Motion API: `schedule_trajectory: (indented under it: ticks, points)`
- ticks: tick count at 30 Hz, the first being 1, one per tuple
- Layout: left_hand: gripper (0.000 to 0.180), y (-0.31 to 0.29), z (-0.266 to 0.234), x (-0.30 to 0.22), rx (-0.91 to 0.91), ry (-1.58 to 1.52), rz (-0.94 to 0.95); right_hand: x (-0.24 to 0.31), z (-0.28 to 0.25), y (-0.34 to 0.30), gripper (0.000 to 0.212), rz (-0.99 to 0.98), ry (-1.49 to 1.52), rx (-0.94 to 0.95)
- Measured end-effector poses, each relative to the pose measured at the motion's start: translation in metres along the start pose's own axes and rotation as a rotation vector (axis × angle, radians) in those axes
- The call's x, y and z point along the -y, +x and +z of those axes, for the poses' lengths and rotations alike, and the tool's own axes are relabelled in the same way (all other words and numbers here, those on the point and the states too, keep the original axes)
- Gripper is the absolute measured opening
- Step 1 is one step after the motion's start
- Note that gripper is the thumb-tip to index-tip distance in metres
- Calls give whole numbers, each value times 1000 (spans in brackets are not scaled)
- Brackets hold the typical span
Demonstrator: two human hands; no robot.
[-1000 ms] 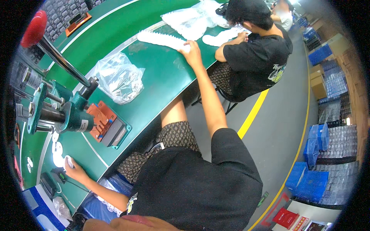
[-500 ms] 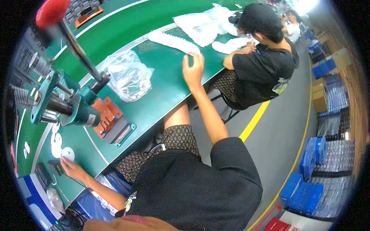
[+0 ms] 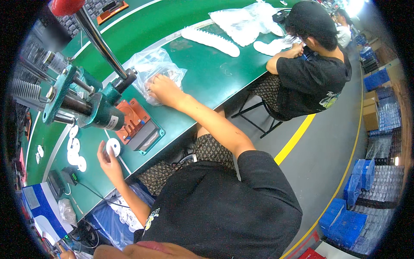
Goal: The person assembles parts by picking up a plastic base and a metal pin, inserting the pin into the base, and pressing the assembly using a manual press machine.
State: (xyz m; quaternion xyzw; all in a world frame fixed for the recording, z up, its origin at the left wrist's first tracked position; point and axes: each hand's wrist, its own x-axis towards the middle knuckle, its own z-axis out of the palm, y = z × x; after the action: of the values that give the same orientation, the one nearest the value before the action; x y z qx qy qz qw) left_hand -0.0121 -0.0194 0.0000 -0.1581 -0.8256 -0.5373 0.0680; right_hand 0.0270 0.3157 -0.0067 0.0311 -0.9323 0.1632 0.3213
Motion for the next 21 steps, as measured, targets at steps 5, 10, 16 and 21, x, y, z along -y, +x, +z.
schedule_trajectory:
  ticks: [5, 10, 16, 21]
  points:
    - [53, -6, 3, -20, 137, 296, 218, 7, 1, 4, 21, 92, 27, -4]
    - [48, -6, 2, -20, 129, 215, 170, 21, -30, -14, 17, 111, -74, -170]
    - [51, -11, -5, -27, 153, 48, 202, 60, -73, -44, 27, 839, 1376, -208]
    - [50, -23, -10, -32, 204, 147, 369, 97, -81, -41, 26, 745, 1413, 0]
